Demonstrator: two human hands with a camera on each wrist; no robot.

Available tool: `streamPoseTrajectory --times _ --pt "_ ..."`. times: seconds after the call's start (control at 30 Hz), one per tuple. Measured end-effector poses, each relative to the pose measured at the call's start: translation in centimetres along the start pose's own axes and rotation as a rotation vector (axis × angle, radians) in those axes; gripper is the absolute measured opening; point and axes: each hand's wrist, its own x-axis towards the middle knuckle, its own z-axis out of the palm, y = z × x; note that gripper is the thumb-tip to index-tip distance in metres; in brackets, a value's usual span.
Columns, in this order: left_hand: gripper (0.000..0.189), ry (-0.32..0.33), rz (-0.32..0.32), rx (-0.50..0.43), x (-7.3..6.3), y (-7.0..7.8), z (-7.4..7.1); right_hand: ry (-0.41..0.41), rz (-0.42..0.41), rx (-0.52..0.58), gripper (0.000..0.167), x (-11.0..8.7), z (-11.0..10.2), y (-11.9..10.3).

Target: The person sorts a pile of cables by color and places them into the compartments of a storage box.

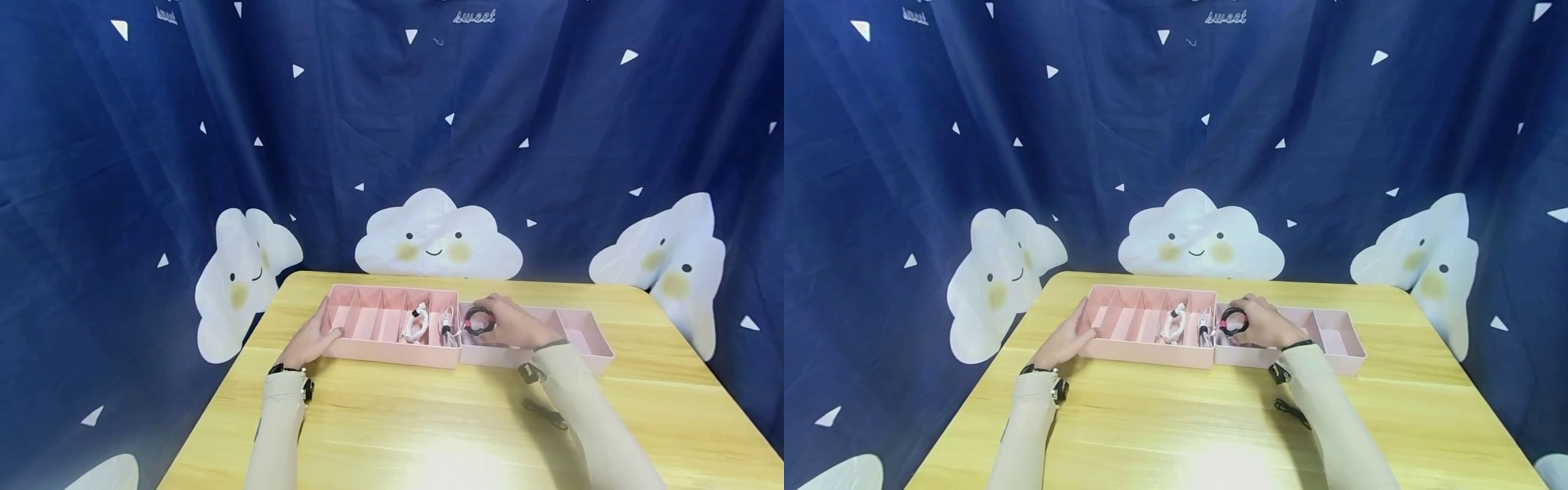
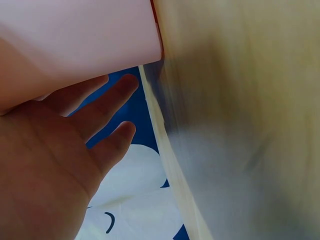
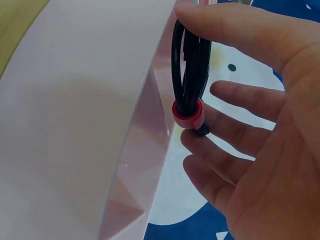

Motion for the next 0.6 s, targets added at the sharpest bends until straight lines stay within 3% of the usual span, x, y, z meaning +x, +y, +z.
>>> streamPoseTrajectory --times 0.6 --pt "0.098 0.0 -0.003 0.025 -0.1 0.2 -0.11 -0.022 0.037 -0.007 0.071 0.24 0.09 -0.19"
